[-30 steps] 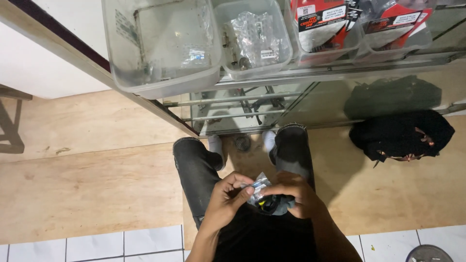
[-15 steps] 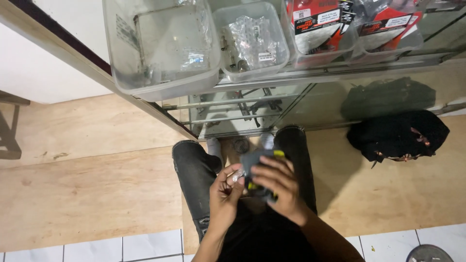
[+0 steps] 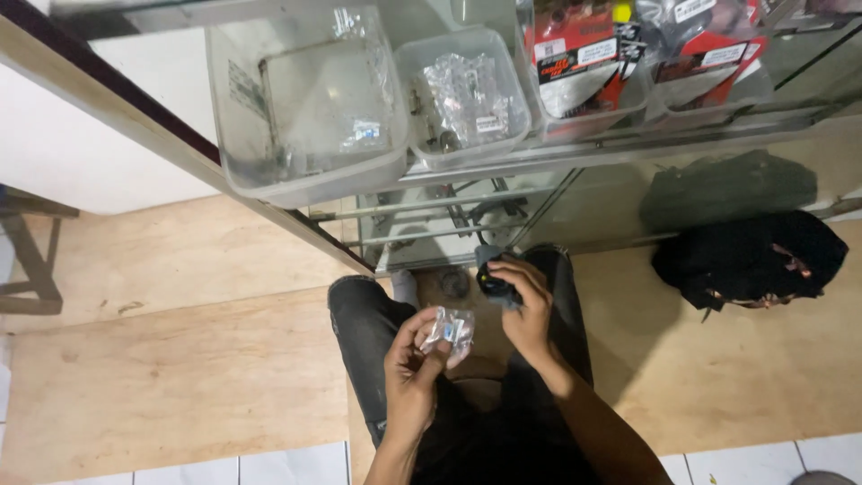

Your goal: Picking and inspecting small motorcycle bolts and screws from storage containers on a display shelf.

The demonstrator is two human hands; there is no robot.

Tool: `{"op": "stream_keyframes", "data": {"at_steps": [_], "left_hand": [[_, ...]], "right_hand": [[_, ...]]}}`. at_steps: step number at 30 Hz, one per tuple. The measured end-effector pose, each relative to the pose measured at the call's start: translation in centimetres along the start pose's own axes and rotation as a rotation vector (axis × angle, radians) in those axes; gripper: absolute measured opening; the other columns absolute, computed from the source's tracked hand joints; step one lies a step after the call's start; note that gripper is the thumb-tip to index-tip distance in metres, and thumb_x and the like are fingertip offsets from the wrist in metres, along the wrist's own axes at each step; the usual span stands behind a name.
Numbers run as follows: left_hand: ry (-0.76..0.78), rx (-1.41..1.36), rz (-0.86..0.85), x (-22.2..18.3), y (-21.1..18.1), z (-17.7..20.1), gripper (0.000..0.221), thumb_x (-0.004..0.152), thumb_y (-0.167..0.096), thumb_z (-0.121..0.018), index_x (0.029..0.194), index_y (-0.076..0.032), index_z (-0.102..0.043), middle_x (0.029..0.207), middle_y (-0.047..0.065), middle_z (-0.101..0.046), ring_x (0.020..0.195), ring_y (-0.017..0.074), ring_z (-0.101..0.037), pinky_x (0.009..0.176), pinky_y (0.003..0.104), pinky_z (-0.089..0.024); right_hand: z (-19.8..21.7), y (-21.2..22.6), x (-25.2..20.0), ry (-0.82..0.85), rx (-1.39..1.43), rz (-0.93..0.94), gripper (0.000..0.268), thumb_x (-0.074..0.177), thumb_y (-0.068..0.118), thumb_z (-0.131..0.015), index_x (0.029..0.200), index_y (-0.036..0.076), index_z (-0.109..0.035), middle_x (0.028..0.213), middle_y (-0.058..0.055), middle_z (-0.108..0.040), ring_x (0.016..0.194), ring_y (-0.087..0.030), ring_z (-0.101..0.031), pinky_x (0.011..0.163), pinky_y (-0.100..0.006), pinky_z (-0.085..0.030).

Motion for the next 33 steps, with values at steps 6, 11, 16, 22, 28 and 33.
{"op": "stream_keyframes", "data": {"at_steps": [6, 11, 16, 22, 28, 33], "left_hand": [[0.028, 0.344, -0.128, 1.0, -3.8, -1.3, 0.022, 0.089, 0.002, -0.073, 0.110, 0.001, -0.065, 0.097, 0.011, -0.073, 0.084, 0.0169, -0.067, 0.079, 0.028, -0.053], [0.195, 0.572, -0.296, 4.5, -9.7, -4.6, 0.032, 0.078, 0.015, -0.060, 0.103, -0.005, -0.060, 0.093, 0.007, -0.064, 0.075, 0.0166, -0.062, 0.060, 0.024, -0.045], [0.214, 0.884, -0.544, 10.4, -15.9, -11.5, 0.021, 0.075, 0.006, -0.076, 0.093, -0.003, -0.068, 0.077, 0.011, -0.066, 0.073, 0.0228, -0.063, 0.074, 0.039, -0.055], [0.125, 1.327, -0.573, 20.0, -18.5, -16.3, 0.039, 0.084, -0.010, -0.072, 0.122, -0.016, -0.065, 0.073, 0.012, -0.069, 0.079, 0.0413, -0.072, 0.080, 0.051, -0.053], [0.163, 1.591, -0.592, 31.3, -14.4, -14.4, 0.025, 0.078, -0.012, -0.083, 0.101, -0.016, -0.072, 0.074, 0.008, -0.076, 0.081, 0.0301, -0.078, 0.077, 0.039, -0.060], [0.218, 1.752, -0.458, 34.2, -13.1, -14.4, 0.025, 0.090, -0.014, -0.072, 0.115, -0.015, -0.073, 0.097, 0.014, -0.078, 0.097, 0.0362, -0.075, 0.085, 0.049, -0.060]], "right_hand": [[-5.4, -8.1, -4.9, 0.143, 0.036, -0.074, 0.062, 0.056, -0.020, -0.047, 0.106, 0.004, -0.074, 0.110, -0.004, -0.078, 0.108, -0.026, -0.070, 0.099, -0.034, -0.052], [-9.7, -14.9, -8.2, 0.273, -0.006, -0.192, 0.059, 0.060, -0.018, -0.054, 0.108, 0.008, -0.076, 0.104, -0.004, -0.080, 0.090, -0.027, -0.071, 0.085, -0.035, -0.053], [-10.9, -17.4, -8.0, 0.348, 0.003, -0.329, 0.058, 0.070, -0.017, -0.066, 0.113, 0.020, -0.074, 0.104, -0.010, -0.080, 0.106, -0.035, -0.073, 0.096, -0.049, -0.055], [-12.1, -20.1, -8.1, 0.354, -0.114, -0.357, 0.048, 0.074, -0.002, -0.076, 0.110, 0.029, -0.073, 0.103, -0.001, -0.079, 0.103, -0.030, -0.073, 0.095, -0.043, -0.057], [-7.9, -10.7, -3.2, 0.144, -0.194, -0.521, 0.011, 0.070, 0.025, -0.078, 0.078, 0.032, -0.077, 0.069, 0.004, -0.074, 0.072, -0.021, -0.076, 0.062, -0.033, -0.059], [-9.0, -12.2, -4.0, 0.306, -0.075, -0.695, 0.033, 0.066, 0.023, -0.082, 0.098, 0.030, -0.080, 0.089, -0.002, -0.077, 0.095, -0.027, -0.076, 0.087, -0.038, -0.061]]}}
Point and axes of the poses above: each hand's wrist, its own x-axis towards the middle knuckle, its own z-axis out of the back of the hand, y = z × x, the point moved 4 cm from there along x, towards the middle knuckle
